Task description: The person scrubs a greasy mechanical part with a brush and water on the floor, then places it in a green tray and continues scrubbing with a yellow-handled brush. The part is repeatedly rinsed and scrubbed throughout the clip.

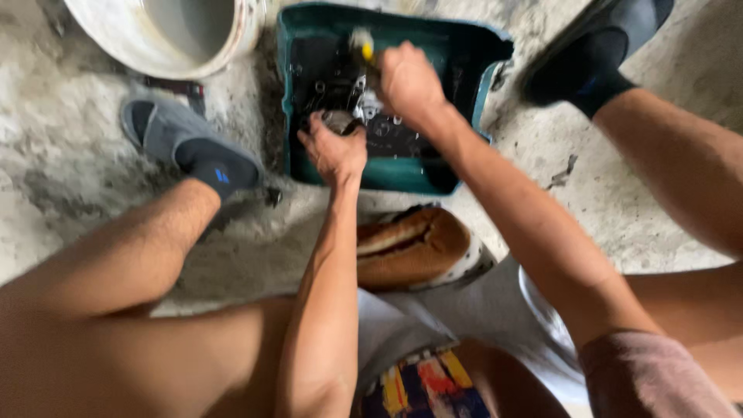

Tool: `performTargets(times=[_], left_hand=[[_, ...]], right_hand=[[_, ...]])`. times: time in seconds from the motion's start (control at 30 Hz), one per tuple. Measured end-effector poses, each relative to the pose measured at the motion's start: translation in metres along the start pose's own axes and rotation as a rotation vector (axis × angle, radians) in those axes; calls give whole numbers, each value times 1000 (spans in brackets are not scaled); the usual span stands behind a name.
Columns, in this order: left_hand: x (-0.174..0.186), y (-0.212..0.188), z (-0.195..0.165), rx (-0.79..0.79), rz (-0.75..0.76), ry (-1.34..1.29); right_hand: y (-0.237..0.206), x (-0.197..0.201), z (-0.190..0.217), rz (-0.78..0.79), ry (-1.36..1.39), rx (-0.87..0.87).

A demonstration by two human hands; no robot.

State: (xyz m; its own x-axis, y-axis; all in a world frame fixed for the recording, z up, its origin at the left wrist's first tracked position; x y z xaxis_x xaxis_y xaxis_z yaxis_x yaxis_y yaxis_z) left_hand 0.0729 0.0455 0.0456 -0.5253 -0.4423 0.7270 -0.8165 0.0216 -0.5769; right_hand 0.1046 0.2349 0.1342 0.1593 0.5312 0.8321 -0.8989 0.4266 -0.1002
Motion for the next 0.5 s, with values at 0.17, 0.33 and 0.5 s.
performTargets(times=[0.17,0.33,0.5], left_hand=[[-5,-27,14,-139,-91,-61],[-12,-58,32,-200,-71,-93],[-11,-68,36,-223,-48,-109]], right_hand=[[-3,-18,-7,79,25,83],[-7,-15,-18,28,145,198],[-25,-1,-42,68,311,-87]])
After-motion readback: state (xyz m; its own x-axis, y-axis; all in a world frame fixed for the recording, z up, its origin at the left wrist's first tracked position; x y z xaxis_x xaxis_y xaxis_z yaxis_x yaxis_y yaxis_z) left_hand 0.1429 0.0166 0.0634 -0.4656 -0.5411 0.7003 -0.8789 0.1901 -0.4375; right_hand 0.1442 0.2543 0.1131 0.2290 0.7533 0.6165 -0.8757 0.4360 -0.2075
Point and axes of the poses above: each hand's wrist, its own y-axis towards the middle knuckle, its own x-axis out of the back of the hand, z = x × y, the point moved 6 cm from there along y, towards the middle knuckle, and after that the axes turned 7 degrees about x, right-handed, at the moved point
